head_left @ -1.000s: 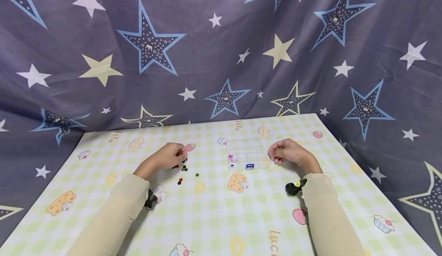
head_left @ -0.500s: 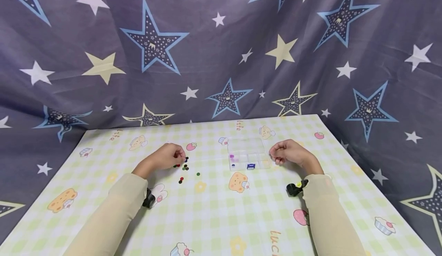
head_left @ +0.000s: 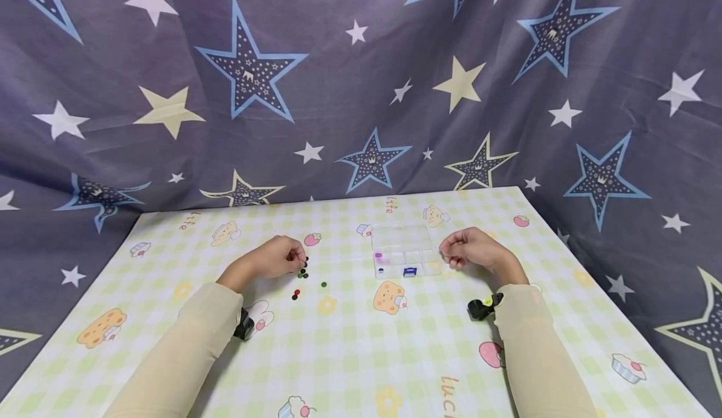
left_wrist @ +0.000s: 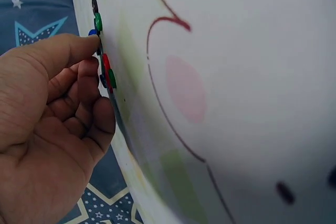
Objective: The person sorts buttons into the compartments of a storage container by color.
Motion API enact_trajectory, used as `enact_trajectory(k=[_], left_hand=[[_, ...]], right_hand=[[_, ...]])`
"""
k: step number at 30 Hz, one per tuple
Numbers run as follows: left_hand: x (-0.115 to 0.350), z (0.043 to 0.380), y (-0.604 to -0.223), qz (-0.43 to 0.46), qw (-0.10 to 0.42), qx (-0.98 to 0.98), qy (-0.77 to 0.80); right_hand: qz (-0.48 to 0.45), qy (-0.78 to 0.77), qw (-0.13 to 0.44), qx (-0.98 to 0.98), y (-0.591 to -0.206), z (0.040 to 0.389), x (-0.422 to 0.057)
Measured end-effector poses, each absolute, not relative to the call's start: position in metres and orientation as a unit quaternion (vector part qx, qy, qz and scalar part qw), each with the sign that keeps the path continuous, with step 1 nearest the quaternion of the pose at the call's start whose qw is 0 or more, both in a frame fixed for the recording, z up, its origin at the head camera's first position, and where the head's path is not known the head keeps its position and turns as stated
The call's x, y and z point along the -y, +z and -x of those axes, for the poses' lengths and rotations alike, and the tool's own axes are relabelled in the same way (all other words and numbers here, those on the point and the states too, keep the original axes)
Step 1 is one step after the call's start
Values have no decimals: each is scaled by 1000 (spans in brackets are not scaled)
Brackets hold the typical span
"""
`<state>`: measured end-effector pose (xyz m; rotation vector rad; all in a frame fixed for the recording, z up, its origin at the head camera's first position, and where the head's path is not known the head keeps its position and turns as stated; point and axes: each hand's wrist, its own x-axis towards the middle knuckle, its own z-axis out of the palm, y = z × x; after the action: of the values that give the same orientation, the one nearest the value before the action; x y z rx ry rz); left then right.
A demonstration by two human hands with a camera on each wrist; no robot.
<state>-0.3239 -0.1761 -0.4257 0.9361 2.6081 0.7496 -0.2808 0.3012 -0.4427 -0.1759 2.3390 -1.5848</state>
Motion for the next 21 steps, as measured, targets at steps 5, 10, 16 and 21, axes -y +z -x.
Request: enact_trajectory(k=[5,10,16,21], left_hand=[[175,323,-427,-341,137,-895,254],[171,321,-426,-342,134,-891,267],[158,322,-423,-354,121,-885,277],[144,321,-419,-355,121,-885,277]], right_hand=[[63,-554,154,-816,-444,282,-302],[62,-552,155,-817,-445,283,-302],[62,-548,152,-820,-444,282,-301],[62,-548,154,-820,-443,281,-301]])
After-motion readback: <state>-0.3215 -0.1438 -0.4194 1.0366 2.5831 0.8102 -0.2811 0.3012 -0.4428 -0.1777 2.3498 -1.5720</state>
